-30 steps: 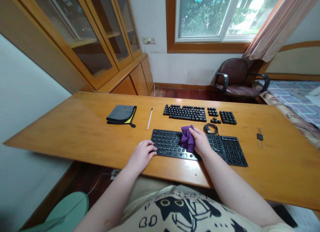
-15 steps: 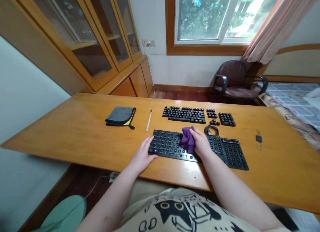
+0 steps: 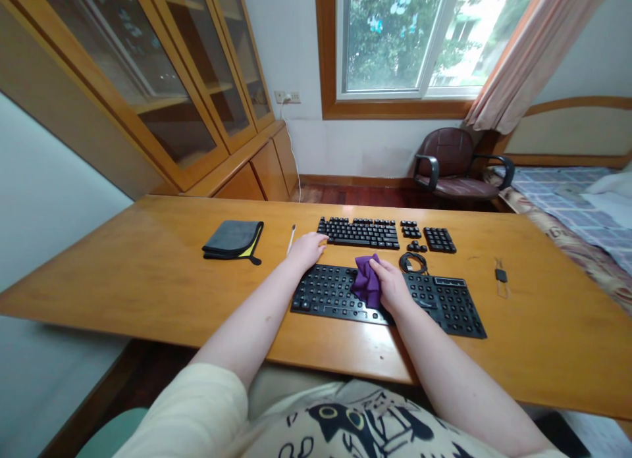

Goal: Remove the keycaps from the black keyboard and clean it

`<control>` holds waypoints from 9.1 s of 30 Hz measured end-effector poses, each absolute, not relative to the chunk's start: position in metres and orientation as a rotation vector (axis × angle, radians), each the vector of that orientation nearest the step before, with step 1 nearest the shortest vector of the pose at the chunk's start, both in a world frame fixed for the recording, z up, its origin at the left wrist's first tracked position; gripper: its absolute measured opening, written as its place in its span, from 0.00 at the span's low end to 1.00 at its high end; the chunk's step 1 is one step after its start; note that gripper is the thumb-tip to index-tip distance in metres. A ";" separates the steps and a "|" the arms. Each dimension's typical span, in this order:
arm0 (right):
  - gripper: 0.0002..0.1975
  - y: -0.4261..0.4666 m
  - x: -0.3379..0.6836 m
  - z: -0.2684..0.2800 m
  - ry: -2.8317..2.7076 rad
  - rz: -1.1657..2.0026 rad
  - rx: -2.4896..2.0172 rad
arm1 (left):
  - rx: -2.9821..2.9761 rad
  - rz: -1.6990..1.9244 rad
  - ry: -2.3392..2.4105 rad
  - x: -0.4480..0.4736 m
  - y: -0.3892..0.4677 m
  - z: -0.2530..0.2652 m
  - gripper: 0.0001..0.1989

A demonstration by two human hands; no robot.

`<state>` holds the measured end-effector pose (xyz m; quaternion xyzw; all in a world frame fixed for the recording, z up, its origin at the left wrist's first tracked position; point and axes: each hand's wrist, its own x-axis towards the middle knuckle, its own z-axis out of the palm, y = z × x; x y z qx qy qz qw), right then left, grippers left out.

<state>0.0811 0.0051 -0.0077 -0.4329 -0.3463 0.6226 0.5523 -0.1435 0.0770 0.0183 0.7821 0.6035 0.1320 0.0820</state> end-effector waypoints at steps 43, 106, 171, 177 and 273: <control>0.21 -0.011 0.077 0.003 -1.166 1.626 -0.789 | 1.114 1.550 1.171 -0.070 -0.023 0.009 0.15; 0.07 -0.012 0.076 -0.003 -1.271 1.076 -1.183 | 1.287 1.550 1.211 -0.056 -0.029 -0.007 0.08; 0.15 -0.003 0.077 -0.006 -0.928 1.389 -1.040 | 2.271 0.822 1.545 -0.169 -0.081 -0.005 0.10; 0.16 -0.003 0.079 -0.007 -0.929 1.388 -1.074 | 2.275 0.797 1.513 -0.166 -0.077 -0.010 0.08; 0.12 -0.015 0.078 0.007 -1.390 1.207 -1.080 | 1.013 1.005 0.982 -0.070 -0.026 0.014 0.22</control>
